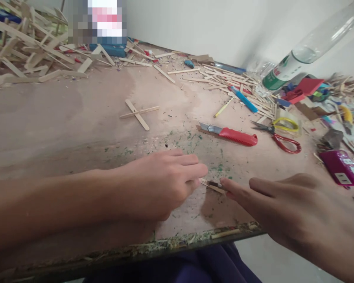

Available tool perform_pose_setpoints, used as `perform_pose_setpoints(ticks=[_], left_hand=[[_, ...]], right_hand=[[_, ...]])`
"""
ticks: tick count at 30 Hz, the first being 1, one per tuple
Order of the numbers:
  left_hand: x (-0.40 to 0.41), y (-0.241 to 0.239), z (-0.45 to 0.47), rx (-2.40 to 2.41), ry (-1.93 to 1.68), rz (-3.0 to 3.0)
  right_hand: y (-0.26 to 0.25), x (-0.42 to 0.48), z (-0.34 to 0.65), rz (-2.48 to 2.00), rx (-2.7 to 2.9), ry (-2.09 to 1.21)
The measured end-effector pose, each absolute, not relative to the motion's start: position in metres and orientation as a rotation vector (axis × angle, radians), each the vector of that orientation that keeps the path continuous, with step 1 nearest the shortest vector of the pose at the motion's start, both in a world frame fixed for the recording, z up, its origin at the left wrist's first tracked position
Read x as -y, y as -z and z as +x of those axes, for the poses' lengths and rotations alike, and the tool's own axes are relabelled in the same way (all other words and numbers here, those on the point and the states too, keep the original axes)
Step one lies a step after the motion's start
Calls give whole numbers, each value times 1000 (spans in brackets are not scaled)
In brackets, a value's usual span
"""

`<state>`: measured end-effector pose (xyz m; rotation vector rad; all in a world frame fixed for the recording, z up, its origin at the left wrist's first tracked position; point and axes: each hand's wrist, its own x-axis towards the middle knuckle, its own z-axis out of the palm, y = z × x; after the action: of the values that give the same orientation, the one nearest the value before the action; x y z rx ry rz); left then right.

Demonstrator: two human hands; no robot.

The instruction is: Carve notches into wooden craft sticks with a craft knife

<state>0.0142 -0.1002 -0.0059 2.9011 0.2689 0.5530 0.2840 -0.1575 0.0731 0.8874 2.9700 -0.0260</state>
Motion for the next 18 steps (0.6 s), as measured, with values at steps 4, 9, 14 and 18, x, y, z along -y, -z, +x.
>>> perform_pose_setpoints(ticks=[4, 9, 14, 18], left_hand=[[100, 8, 15, -258, -557, 2908], [102, 14, 15, -271, -607, 2899], [101, 15, 14, -252, -568, 2884], [101, 13, 14, -259, -588, 2884]], right_hand=[[-71, 163, 279, 1027, -2964, 146], [-62, 173, 278, 1190, -2944, 157], [-58, 169, 292, 1037, -2994, 60], [-53, 156, 306, 819, -3076, -19]])
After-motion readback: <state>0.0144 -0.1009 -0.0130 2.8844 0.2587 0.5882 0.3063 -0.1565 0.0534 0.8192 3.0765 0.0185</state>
